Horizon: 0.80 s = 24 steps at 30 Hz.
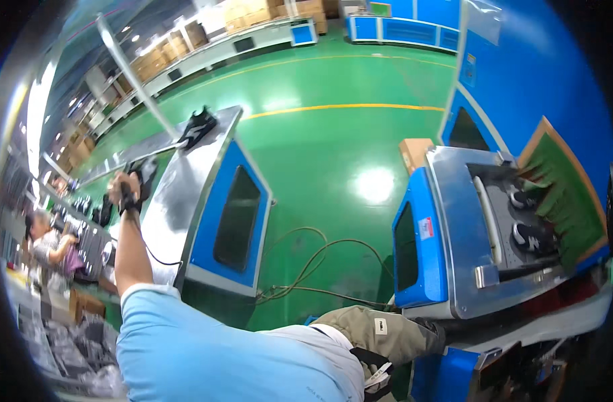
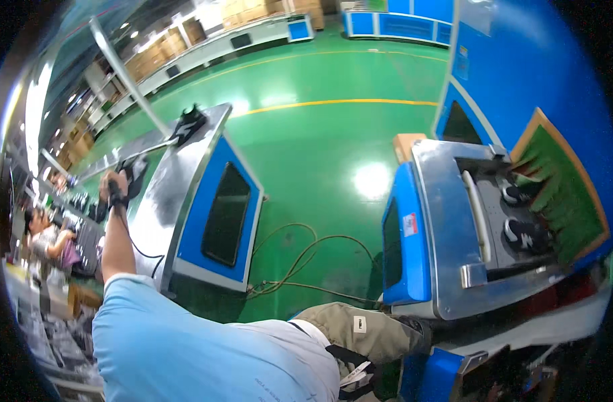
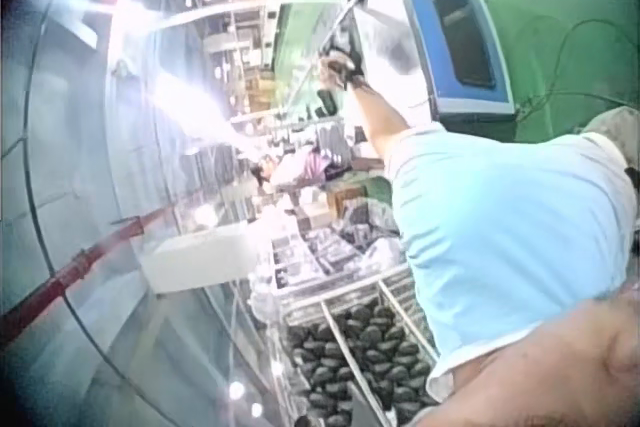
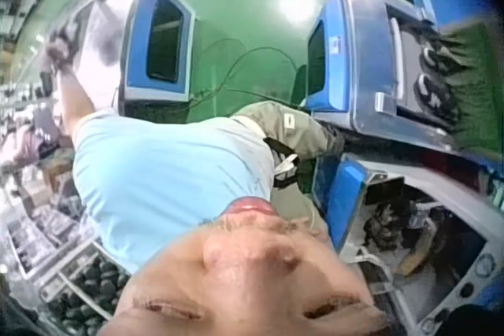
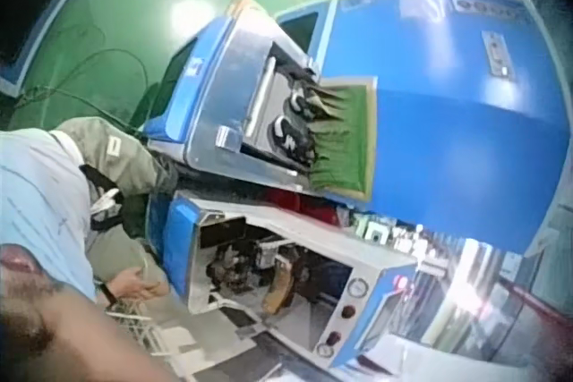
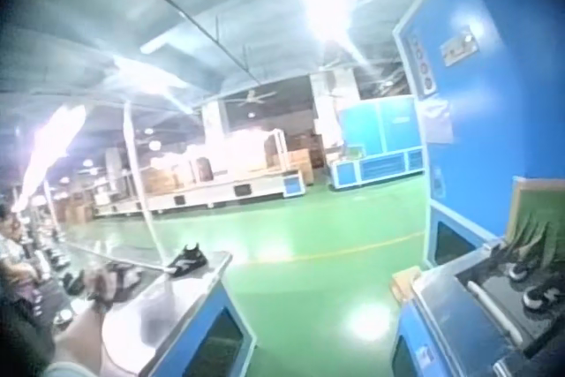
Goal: The person is operating machines to last or shape shoes by inserting shoe lasts into the shoes and placing them into the machines.
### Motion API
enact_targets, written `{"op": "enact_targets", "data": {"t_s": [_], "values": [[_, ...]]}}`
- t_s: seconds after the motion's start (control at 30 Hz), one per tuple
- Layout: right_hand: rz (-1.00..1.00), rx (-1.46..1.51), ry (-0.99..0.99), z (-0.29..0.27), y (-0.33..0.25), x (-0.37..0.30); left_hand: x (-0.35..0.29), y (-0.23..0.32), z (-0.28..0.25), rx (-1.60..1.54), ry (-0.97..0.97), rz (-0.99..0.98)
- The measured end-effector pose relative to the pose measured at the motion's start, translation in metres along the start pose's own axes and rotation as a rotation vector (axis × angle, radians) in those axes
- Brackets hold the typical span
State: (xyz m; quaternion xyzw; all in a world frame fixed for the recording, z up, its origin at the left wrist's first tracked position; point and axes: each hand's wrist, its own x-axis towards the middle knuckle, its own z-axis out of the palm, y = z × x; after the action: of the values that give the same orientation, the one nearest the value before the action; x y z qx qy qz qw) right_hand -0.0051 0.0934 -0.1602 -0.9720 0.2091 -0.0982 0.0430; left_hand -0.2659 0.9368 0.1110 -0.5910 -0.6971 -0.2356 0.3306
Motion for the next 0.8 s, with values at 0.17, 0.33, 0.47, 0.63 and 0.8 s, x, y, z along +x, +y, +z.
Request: {"op": "enact_targets", "data": {"t_s": [0.17, 0.33, 0.47, 0.63, 0.8], "values": [[0.217, -0.018, -0.057, -0.033, -0.003, -0.027, -0.044, 0.156, 0.086, -0.609, -0.270, 0.604], [0.489, 0.183, -0.065, -0.040, -0.020, -0.025, -0.189, 0.407, -0.022, -0.940, -0.502, 1.320], [0.497, 0.220, 0.019, -0.040, -0.007, -0.040, -0.335, 0.575, -0.202, -1.162, -0.428, 1.905], [0.612, 0.240, 0.041, -0.057, -0.019, -0.039, -0.487, 0.742, -0.355, -1.478, -0.585, 1.991], [0.496, 0.135, 0.048, -0.030, -0.004, -0.038, -0.602, 0.770, -0.471, -1.540, -1.380, 1.542]]}}
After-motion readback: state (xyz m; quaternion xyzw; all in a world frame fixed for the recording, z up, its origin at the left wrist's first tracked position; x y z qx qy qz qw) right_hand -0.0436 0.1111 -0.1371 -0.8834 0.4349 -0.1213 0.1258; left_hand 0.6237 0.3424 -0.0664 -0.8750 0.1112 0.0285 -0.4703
